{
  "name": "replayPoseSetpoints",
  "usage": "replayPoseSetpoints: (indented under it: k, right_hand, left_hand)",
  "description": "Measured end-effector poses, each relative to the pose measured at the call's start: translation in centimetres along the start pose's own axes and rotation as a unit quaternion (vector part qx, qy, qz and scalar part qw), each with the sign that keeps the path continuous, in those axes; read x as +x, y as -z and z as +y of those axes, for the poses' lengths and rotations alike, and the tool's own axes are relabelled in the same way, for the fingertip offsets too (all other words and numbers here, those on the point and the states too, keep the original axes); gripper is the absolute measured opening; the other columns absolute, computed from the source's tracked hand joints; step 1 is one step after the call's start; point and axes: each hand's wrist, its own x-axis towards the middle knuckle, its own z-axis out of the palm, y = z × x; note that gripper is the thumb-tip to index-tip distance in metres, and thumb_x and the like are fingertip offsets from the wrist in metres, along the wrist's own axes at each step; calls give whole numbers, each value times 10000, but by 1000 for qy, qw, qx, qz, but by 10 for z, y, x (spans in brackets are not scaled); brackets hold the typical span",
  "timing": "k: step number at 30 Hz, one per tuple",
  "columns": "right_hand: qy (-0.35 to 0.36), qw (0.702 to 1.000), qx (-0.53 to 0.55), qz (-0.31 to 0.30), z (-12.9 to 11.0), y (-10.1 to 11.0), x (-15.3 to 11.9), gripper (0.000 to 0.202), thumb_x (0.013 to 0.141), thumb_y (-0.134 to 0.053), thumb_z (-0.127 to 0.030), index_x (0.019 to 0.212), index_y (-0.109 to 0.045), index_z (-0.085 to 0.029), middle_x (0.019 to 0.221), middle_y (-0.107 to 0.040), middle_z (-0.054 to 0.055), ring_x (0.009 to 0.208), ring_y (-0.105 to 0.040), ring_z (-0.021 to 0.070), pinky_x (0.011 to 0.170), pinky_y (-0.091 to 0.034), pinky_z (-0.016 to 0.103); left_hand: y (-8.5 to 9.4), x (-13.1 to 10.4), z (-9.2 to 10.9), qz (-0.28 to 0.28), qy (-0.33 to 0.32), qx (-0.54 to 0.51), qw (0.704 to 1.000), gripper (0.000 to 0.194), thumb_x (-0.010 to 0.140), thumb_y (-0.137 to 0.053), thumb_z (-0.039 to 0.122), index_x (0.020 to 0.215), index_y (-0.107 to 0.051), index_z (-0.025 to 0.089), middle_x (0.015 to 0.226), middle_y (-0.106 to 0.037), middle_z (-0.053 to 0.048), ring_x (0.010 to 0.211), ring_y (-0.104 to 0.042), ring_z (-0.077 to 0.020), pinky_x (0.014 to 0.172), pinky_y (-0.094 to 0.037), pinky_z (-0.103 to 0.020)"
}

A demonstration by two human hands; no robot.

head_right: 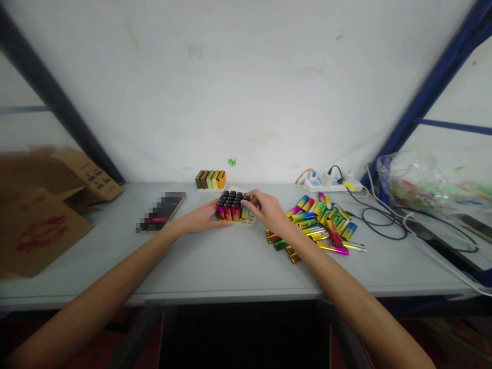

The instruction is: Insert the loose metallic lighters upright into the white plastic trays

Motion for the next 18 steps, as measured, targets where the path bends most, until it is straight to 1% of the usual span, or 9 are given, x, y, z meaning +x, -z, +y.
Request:
replayPoseSetpoints:
  k: [3,5,10,16,18]
  right_hand:
    - [28,997,-27,-69,2,0,-1,242,991,-570,-450,1048,-594,-216,743,-652,10,645,-573,170,671,-437,290]
    - [38,994,-40,-96,4,0,-2,224,997,-566,-419,1088,-583,-215,753,-657,14,652,-590,175,663,-436,289]
    - [36,992,-55,-108,9,4,-3,261,1004,-572,-406,1189,-546,-224,774,-673,11,669,-623,181,648,-450,279]
    - [76,977,-101,-172,6,17,-1,205,1040,-526,-374,1153,-586,-214,821,-699,39,710,-637,180,675,-470,276]
    - [76,974,-118,-180,5,15,-2,240,1035,-540,-366,1213,-584,-212,870,-718,57,738,-652,192,699,-482,291]
  left_hand:
    - [0,0,0,3,-10,2,1000,687,884,-672,578,1416,-540,163,1508,-514,-144,1384,-494,-318,1219,-358,-413]
    - [-1,0,-1,6,-12,5,1000,695,883,-670,591,1415,-541,163,1496,-524,-145,1382,-496,-318,1218,-358,-414]
    - [-2,0,-3,6,-11,5,1000,709,878,-673,597,1417,-538,155,1488,-532,-147,1373,-509,-319,1211,-366,-407]
    - [-4,0,-6,9,-10,-2,1000,705,887,-664,602,1431,-529,174,1509,-520,-126,1366,-515,-318,1217,-366,-401]
    - [-4,1,-7,11,-11,-7,1000,719,885,-671,593,1447,-510,174,1500,-527,-130,1366,-516,-320,1215,-369,-414]
